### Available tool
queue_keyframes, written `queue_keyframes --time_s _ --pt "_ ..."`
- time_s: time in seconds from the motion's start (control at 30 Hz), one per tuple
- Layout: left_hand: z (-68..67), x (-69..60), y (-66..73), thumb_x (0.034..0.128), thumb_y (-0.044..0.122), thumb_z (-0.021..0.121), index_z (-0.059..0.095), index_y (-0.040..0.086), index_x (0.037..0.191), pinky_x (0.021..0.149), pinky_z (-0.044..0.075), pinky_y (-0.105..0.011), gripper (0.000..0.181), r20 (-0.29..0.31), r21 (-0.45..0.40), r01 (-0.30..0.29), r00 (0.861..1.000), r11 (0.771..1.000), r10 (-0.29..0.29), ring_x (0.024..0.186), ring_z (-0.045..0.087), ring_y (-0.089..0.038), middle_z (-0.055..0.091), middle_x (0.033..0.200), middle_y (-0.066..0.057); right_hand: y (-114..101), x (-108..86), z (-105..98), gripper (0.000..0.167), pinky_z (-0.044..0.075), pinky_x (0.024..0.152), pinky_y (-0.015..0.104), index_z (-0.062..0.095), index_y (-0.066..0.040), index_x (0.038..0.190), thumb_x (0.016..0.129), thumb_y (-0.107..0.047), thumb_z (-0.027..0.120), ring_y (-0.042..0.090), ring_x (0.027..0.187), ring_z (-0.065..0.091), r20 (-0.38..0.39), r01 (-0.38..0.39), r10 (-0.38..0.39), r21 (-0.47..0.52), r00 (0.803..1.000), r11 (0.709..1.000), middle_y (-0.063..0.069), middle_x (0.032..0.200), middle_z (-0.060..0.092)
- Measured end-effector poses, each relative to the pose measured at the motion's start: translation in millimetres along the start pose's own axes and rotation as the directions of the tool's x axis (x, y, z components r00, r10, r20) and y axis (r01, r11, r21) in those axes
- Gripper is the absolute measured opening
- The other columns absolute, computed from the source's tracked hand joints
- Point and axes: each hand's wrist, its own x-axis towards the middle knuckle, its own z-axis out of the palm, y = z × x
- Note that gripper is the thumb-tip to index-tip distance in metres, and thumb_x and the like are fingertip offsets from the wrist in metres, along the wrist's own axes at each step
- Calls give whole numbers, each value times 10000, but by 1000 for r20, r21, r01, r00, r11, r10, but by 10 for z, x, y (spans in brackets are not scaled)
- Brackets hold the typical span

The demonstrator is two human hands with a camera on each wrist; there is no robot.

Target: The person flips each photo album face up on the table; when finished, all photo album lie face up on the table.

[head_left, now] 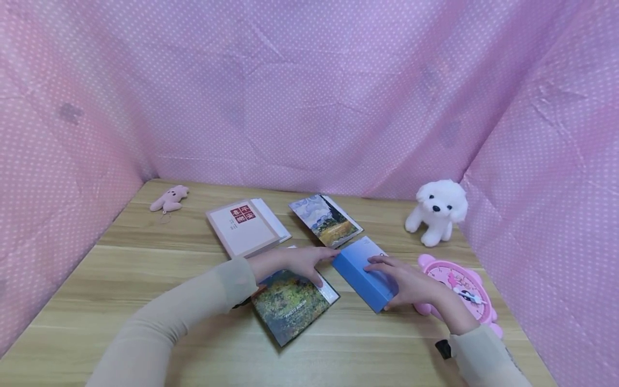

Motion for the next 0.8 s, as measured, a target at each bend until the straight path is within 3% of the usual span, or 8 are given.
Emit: queue_keyframes --time_s 0.17,0.4,0.63,0.8 --pt "6 10 -16 801 220 763 160 133 1519 1100 339 -306 942 -2 30 -13 1000 999 13 1394 295 -167 274 1540 -57 6 -8 -3 869 403 963 604 466 -248 1368 611 -396 868 406 1290 400 2 3 -3 15 1000 1000 81 1470 384" --pt "-6 -52 15 820 154 740 153 78 1514 1100 345 -355 913 -21 -9 -60 998 998 60 1400 286 -212 224 1557 -79 -5 -29 -96 851 394 970 617 467 -208 1374 638 -373 859 422 1291 392 34 7 -9 83 999 997 116 1465 385" --pt "-139 -227 44 832 167 728 183 144 1517 1098 345 -372 876 -128 67 -53 990 996 62 1389 295 -209 281 1537 -47 -55 24 -329 768 396 1006 554 485 -144 1361 696 -307 832 370 1312 394 -36 38 -34 124 999 991 143 1446 413" --pt "-319 -429 98 852 280 708 199 144 1514 1140 267 -394 846 -226 142 -66 969 988 97 1415 237 -240 258 1544 -66 -131 116 -525 758 400 1012 534 477 -134 1371 711 -270 826 351 1305 406 -109 69 -61 74 992 995 150 1435 428"
